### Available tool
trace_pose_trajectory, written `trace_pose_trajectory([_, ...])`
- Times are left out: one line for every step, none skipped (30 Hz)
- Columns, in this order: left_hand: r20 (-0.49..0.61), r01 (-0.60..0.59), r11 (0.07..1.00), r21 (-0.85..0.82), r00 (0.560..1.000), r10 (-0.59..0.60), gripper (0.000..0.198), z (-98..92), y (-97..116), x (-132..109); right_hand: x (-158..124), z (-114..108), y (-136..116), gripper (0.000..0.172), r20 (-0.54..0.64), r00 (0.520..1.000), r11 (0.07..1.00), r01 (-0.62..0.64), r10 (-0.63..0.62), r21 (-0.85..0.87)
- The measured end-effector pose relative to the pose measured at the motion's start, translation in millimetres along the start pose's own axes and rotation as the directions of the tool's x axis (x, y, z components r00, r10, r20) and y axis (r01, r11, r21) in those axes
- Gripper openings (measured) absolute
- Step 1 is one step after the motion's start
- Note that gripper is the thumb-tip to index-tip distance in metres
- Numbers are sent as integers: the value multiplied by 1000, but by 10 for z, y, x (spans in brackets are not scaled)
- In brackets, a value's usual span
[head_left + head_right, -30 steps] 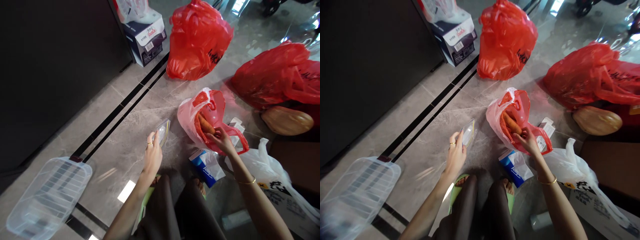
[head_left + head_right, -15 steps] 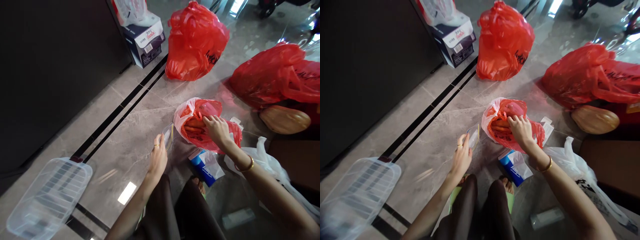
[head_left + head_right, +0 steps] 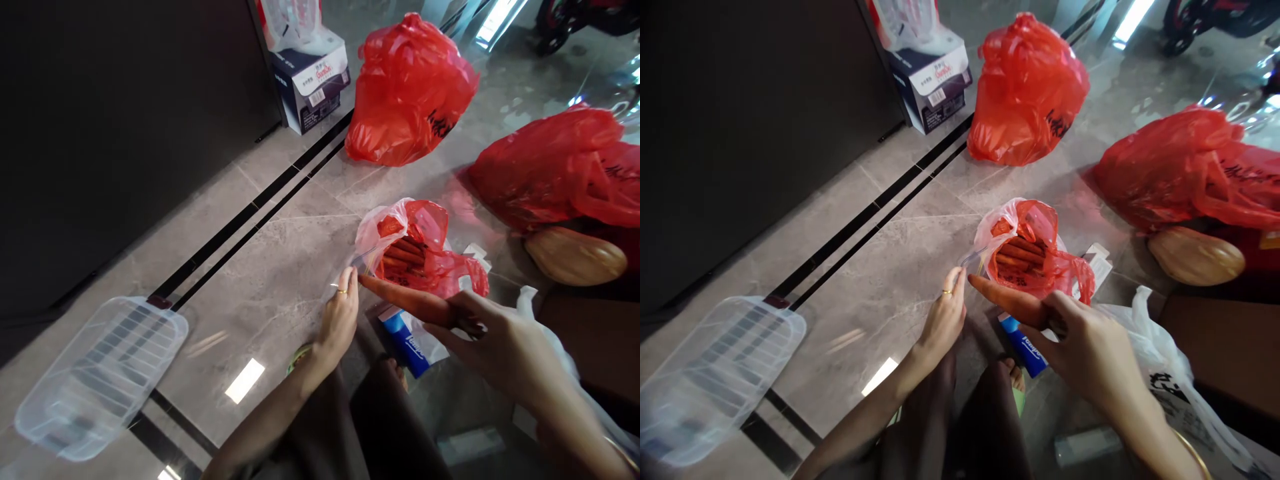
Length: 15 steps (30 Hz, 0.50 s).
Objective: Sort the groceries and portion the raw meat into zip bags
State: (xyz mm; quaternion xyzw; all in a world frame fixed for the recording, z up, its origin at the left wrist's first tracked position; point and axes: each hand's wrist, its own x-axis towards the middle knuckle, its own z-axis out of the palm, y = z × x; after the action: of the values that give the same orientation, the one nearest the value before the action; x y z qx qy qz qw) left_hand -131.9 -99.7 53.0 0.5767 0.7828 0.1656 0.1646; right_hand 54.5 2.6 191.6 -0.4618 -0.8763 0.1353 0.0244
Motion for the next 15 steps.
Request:
trace_pose_trajectory([11, -19, 1000, -8, 1000, 20, 75, -30, 43, -28, 26, 77, -52, 35, 43, 999, 1000, -8, 7, 14])
trace_pose_trajectory([22, -38, 999, -12, 999, 39, 75, -56, 78, -59, 62, 162, -95, 35, 72, 997, 999, -22, 19, 38])
trace_pose_trajectory([32, -58, 998, -14, 998, 58, 75, -76, 105, -93, 105, 254, -128, 35, 87, 995, 996, -44, 37, 77])
trace_pose_trajectory([39, -78, 997, -15, 996, 78, 74, -87, 124, -126, 152, 355, -151, 35, 105, 993, 989, -68, 54, 129])
trace_pose_trajectory([43, -98, 995, -19, 994, 98, 74, -88, 136, -159, 201, 464, -164, 34, 122, 990, 978, -93, 70, 189])
trace_pose_trajectory([45, -113, 993, -27, 992, 114, 74, -79, 143, -188, 248, 582, -172, 34, 139, 987, 960, -117, 83, 256])
trace_pose_trajectory([49, -122, 992, -42, 991, 124, 74, -62, 147, -213, 293, 710, -175, 34, 160, 982, 934, -144, 95, 328])
trace_pose_trajectory([55, -123, 990, -62, 990, 126, 75, -38, 149, -235, 333, 849, -176, 35, 190, 976, 897, -178, 108, 406])
trace_pose_trajectory([64, -118, 989, -87, 990, 124, 75, -10, 153, -253, 366, 997, -177, 35, 233, 964, 845, -229, 128, 484])
trace_pose_trajectory([78, -108, 987, -117, 990, 118, 75, 22, 157, -269, 390, 1153, -181, 37, 298, 941, 770, -308, 159, 559])
trace_pose_trajectory([96, -95, 984, -150, 989, 110, 76, 55, 164, -285, 404, 1314, -188, 39, 386, 902, 668, -408, 191, 623])
trace_pose_trajectory([115, -81, 980, -183, 988, 103, 76, 89, 171, -299, 409, 1476, -198, 41, 478, 853, 538, -510, 210, 671])
trace_pose_trajectory([135, -67, 974, -215, 986, 98, 76, 122, 177, -314, 404, 1634, -213, 43, 553, 805, 392, -590, 214, 706])
trace_pose_trajectory([159, -55, 969, -240, 983, 95, 76, 155, 179, -330, 394, 1784, -230, 45, 600, 773, 256, -634, 205, 729])
trace_pose_trajectory([189, -45, 965, -258, 977, 96, 76, 189, 177, -345, 380, 1921, -251, 47, 618, 763, 150, -645, 192, 749])
